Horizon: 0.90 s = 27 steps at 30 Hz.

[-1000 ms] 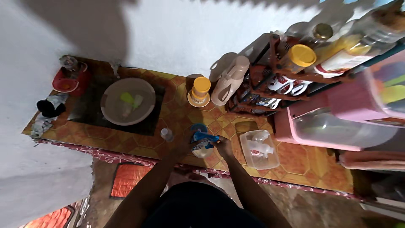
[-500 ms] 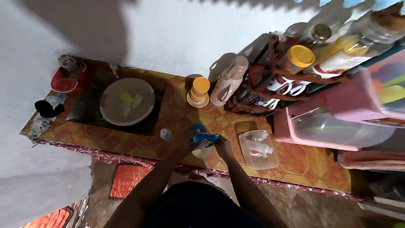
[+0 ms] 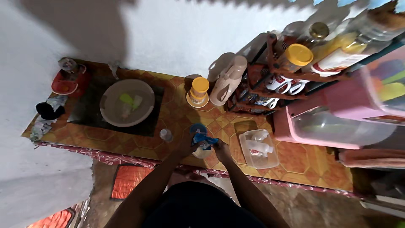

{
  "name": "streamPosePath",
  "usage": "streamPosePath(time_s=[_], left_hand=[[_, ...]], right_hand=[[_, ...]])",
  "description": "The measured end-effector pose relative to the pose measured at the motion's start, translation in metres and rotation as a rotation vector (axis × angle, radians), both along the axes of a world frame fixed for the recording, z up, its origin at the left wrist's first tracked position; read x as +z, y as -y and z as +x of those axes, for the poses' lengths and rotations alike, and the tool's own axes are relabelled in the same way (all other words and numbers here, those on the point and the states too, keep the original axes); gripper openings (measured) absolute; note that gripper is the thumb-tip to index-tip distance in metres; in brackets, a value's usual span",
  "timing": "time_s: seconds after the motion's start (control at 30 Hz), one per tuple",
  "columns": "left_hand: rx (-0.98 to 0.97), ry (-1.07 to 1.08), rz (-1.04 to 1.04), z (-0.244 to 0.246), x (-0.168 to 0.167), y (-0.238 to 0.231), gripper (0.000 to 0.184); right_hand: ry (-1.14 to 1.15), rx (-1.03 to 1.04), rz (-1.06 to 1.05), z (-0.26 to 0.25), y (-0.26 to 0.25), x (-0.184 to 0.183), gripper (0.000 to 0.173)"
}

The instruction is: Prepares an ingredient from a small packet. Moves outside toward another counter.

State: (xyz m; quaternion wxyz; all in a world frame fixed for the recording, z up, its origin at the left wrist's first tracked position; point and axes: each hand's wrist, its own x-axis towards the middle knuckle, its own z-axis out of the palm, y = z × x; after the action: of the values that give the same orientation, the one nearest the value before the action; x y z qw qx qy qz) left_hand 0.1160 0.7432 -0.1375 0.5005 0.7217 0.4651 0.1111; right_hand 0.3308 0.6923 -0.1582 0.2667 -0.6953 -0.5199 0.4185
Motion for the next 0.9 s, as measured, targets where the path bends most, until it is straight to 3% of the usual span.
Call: streamPosePath(time_s=[0.07,0.1,0.17,0.23,0.37,0.47,0.53,0.6,0.8,0.9], left_hand=[[-0.035,-0.025,0.010,0.001,0.001,0.000,0.062],[-0.042,-0.037,0.006,0.001,0.001,0.000,0.062],[-0.040,-0.022,0.008,0.004,0.002,-0.002,0.061],[-0.079,-0.014,0.010,0.006,0.007,-0.005,0.059],[-0.213,-0.065,0.035,0.014,0.009,-0.010,0.071],[-0.082,0.036,0.044,0.010,-0.002,-0.011,0.073],[0.009,-0.004,0.162,-0.001,-0.009,-0.012,0.059],[0.094,-0.082,0.142,-0.012,0.000,-0.005,0.050],[0.212,-0.034,0.102,-0.027,-0.002,0.007,0.045],[0.245,-0.030,0.087,-0.031,-0.008,0.016,0.046]], right_hand=[[-0.055,-0.042,0.028,0.003,0.002,-0.004,0.024],[-0.104,-0.052,0.033,0.005,0.004,-0.004,0.035],[-0.241,-0.052,0.035,0.012,0.006,0.002,0.076],[-0.288,0.009,0.055,0.017,0.009,0.011,0.090],[-0.166,0.171,0.172,0.015,0.011,0.004,0.053],[-0.201,0.065,0.231,0.012,0.013,-0.006,0.033],[-0.227,-0.007,0.271,0.010,0.015,-0.006,0.030],[-0.169,-0.041,0.249,0.006,0.023,-0.005,0.033],[-0.070,-0.069,0.347,0.001,0.029,-0.012,0.031],[-0.030,-0.067,0.275,0.004,0.029,-0.009,0.031]])
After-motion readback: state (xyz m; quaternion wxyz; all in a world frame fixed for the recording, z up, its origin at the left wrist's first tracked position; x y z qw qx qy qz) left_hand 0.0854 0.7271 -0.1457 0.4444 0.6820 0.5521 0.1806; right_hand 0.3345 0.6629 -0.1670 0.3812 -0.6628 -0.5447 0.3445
